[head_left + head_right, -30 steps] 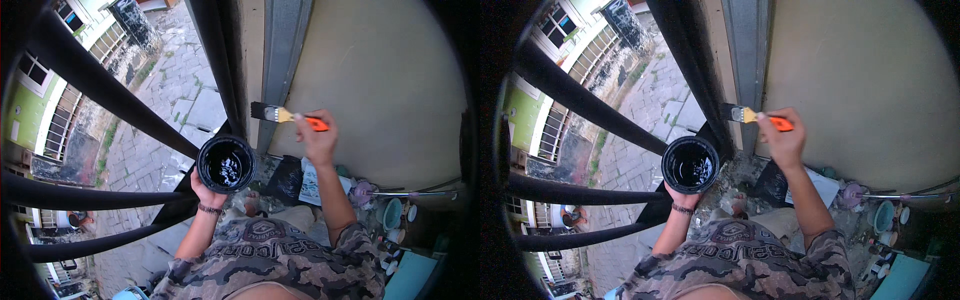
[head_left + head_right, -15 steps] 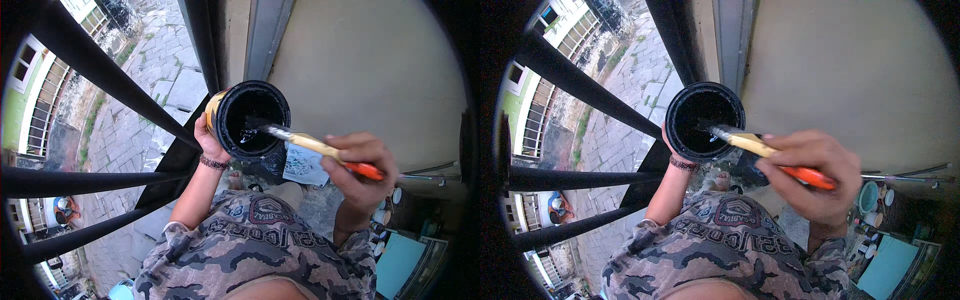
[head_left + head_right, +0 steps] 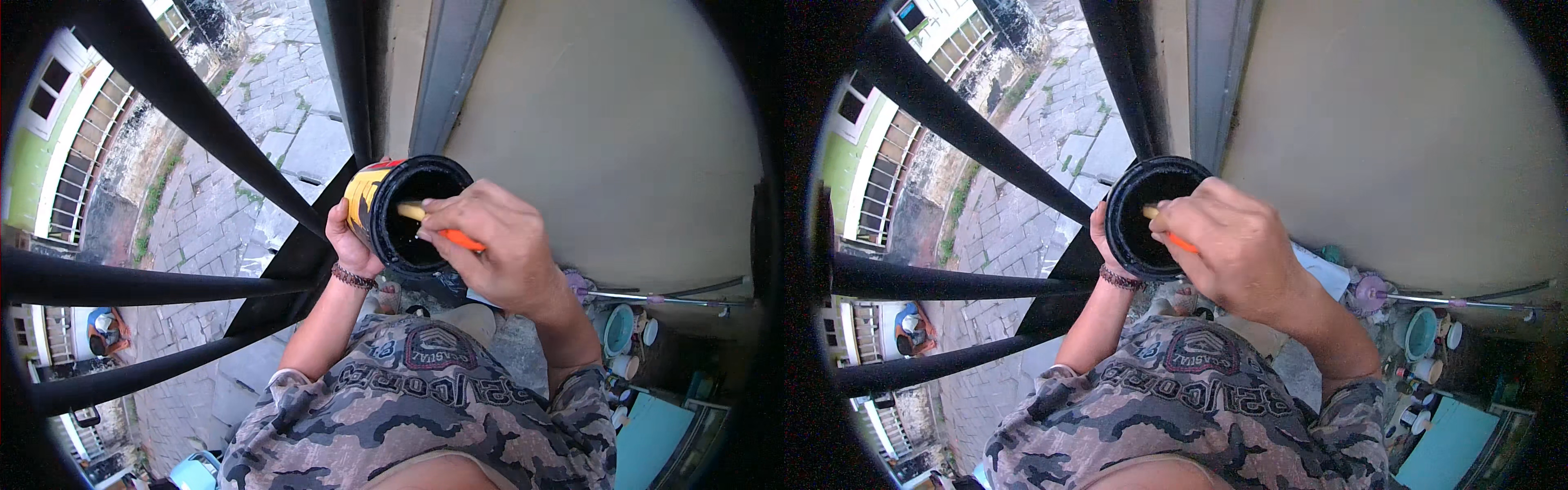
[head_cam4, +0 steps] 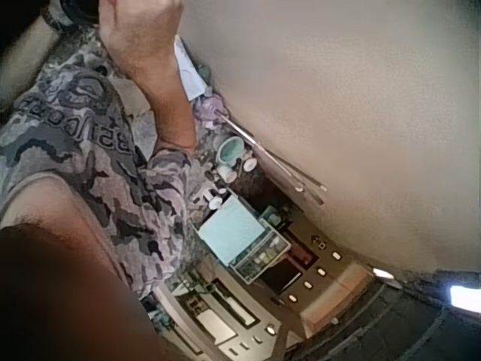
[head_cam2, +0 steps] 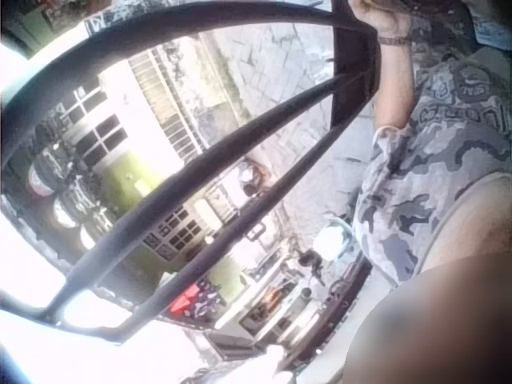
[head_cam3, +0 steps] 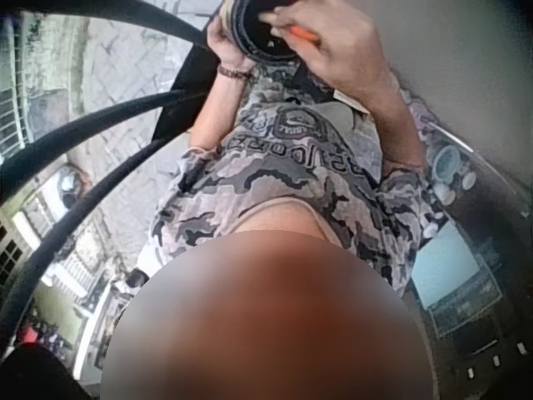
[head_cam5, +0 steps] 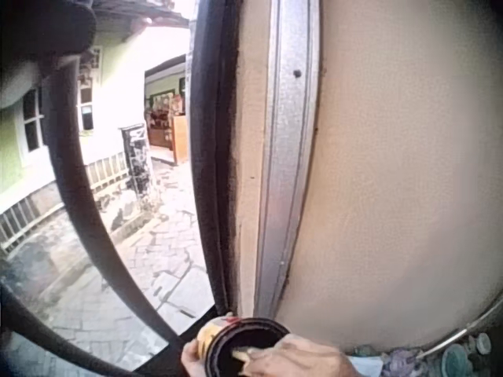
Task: The person paints a black metal gate using a paintbrush and a can of black paint.
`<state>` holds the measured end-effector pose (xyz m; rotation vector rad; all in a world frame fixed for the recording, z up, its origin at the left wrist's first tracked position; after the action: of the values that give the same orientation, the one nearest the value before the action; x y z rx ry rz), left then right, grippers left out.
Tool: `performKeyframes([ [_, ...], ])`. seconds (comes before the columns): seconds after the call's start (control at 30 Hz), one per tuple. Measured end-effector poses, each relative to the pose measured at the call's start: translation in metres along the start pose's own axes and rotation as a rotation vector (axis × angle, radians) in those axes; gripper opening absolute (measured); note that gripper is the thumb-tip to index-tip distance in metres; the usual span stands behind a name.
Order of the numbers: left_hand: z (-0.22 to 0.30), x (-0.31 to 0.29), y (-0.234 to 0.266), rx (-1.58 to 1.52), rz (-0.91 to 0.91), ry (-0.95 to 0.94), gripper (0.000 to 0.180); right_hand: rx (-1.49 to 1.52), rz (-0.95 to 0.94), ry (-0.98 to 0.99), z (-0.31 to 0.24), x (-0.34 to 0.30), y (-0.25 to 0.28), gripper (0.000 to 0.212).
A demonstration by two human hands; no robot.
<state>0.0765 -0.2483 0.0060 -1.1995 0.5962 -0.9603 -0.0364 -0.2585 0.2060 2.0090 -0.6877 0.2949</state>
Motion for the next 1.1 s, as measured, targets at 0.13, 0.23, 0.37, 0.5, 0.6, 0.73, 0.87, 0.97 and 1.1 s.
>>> performKeyframes([
  [0.13, 0.002, -0.003, -0.007, -0.031, -0.076, 0.019, 0.081, 0.006, 0.060, 0.008, 0.001, 0.001, 0.001, 0.019],
  [0.23, 0.009, -0.007, 0.015, 0.010, 0.051, -0.035, 0.077, 0.096, 0.032, -0.025, 0.004, -0.002, 0.000, 0.015],
  [0.37, 0.016, -0.010, 0.025, -0.119, 0.026, -0.033, 0.067, 0.268, 0.251, -0.105, 0.028, -0.030, 0.028, 0.014],
  [0.5, 0.022, -0.010, 0.056, 0.002, 0.236, -0.126, 0.061, 1.091, 0.590, -0.579, 0.115, -0.085, 0.033, 0.016],
  [0.6, 0.023, -0.022, 0.094, -0.040, 0.390, -0.095, 0.061, 1.257, 0.768, -0.628, 0.177, -0.104, -0.006, 0.014],
  [0.73, 0.028, -0.052, 0.139, 0.012, 0.523, -0.044, 0.068, 0.933, 0.696, -0.707, 0.222, -0.072, -0.064, 0.017],
  [0.87, 0.024, -0.072, 0.145, 0.053, 0.557, 0.085, 0.058, 0.645, 0.826, -0.255, 0.187, 0.014, -0.054, 0.019],
  [0.97, 0.010, -0.070, 0.101, -0.152, 0.362, 0.161, 0.061, 0.393, 0.916, -0.057, 0.174, 0.028, -0.058, 0.020],
  [1.1, 0.017, -0.078, 0.103, -0.139, 0.415, 0.106, 0.061, 0.177, 0.705, -0.121, 0.196, 0.002, -0.117, 0.020],
])
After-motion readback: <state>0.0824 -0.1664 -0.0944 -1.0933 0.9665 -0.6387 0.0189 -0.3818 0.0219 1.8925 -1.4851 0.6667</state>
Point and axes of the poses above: each hand's wrist, its own x-axis towards the middle knuckle, its own y-axis out of the back of the hand, z = x × y, the point moved 9 cm from there along x, towards the middle knuckle, and after that the axes turned 8 degrees about -y, right-handed, at the moved point
